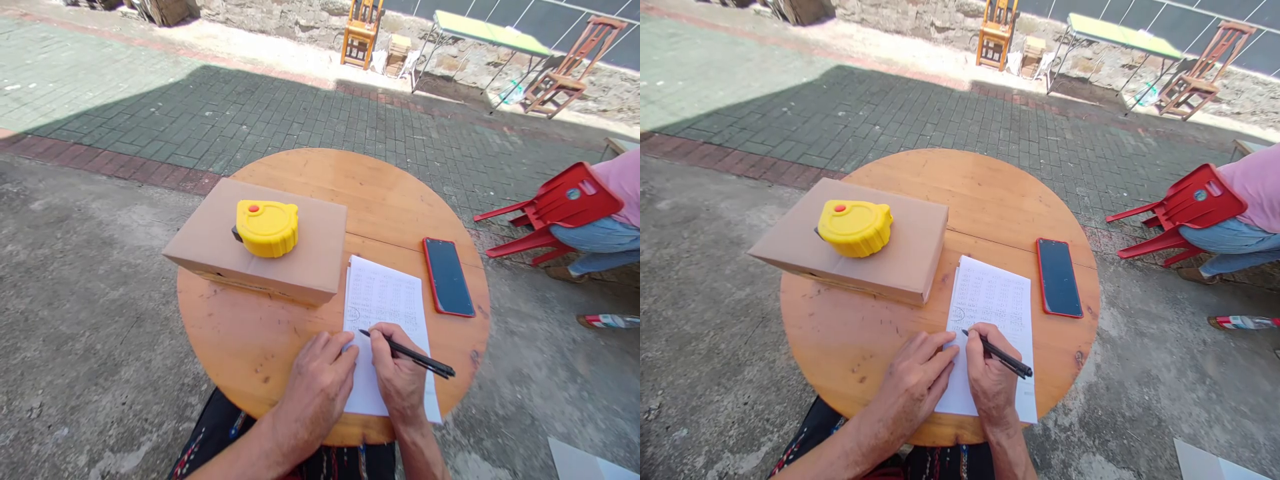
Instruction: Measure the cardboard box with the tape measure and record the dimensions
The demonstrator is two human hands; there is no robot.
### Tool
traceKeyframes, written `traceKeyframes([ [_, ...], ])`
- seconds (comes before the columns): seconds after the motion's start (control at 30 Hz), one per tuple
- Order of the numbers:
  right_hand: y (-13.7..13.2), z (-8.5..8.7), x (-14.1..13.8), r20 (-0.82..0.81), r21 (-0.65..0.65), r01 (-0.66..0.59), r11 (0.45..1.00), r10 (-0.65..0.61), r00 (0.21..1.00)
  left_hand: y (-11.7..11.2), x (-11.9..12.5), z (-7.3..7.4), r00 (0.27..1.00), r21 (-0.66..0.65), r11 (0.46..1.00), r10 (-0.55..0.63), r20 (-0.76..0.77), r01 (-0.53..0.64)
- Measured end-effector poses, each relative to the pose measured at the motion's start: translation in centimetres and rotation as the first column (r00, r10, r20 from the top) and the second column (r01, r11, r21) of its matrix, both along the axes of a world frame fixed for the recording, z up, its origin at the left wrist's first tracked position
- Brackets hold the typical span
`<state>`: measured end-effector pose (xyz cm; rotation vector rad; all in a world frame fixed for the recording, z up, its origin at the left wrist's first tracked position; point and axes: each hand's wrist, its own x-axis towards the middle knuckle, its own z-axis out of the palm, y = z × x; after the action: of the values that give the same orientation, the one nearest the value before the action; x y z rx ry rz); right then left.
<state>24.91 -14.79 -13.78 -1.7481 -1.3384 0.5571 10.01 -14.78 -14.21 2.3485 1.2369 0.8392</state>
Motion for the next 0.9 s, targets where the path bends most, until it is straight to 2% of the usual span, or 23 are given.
traceKeyframes([
  [0.13,-0.2,0.0,0.2,-0.041,-0.016,-0.007,1.000,0.006,0.999,-0.1,0.0,0.0,1.000,-0.003,1.000,-0.002,-0.001,0.002],
  [0.23,-0.4,0.0,0.3,-0.150,-0.022,0.011,1.000,-0.014,0.989,-0.2,0.0,-0.2,1.000,-0.004,1.000,-0.007,0.003,0.007],
  [0.37,-0.1,0.0,0.3,-0.330,0.016,0.131,0.991,-0.119,0.937,-0.2,0.0,-0.4,1.000,-0.016,1.000,-0.009,0.003,0.009],
  [0.47,0.4,0.0,0.2,-0.453,0.043,0.187,0.981,-0.148,0.879,-0.1,0.0,-0.4,1.000,-0.022,1.000,-0.010,-0.010,0.010],
  [0.6,0.6,1.1,0.0,-0.533,0.003,0.198,0.980,-0.166,0.830,-0.1,-0.1,-0.3,1.000,-0.017,1.000,-0.013,-0.022,0.013],
  [0.67,0.2,2.1,0.3,-0.564,0.028,0.191,0.981,-0.142,0.813,-0.1,-0.1,-0.3,0.999,-0.013,1.000,-0.017,-0.030,0.017],
  [0.77,-0.9,3.5,1.4,-0.540,0.095,0.177,0.980,-0.099,0.836,-0.1,-0.2,-0.2,0.998,-0.005,1.000,-0.020,-0.053,0.020],
  [0.9,-3.7,3.6,3.3,-0.296,0.035,0.191,0.981,-0.173,0.939,-0.2,-0.1,-0.1,0.999,0.013,1.000,-0.022,-0.046,0.022],
])
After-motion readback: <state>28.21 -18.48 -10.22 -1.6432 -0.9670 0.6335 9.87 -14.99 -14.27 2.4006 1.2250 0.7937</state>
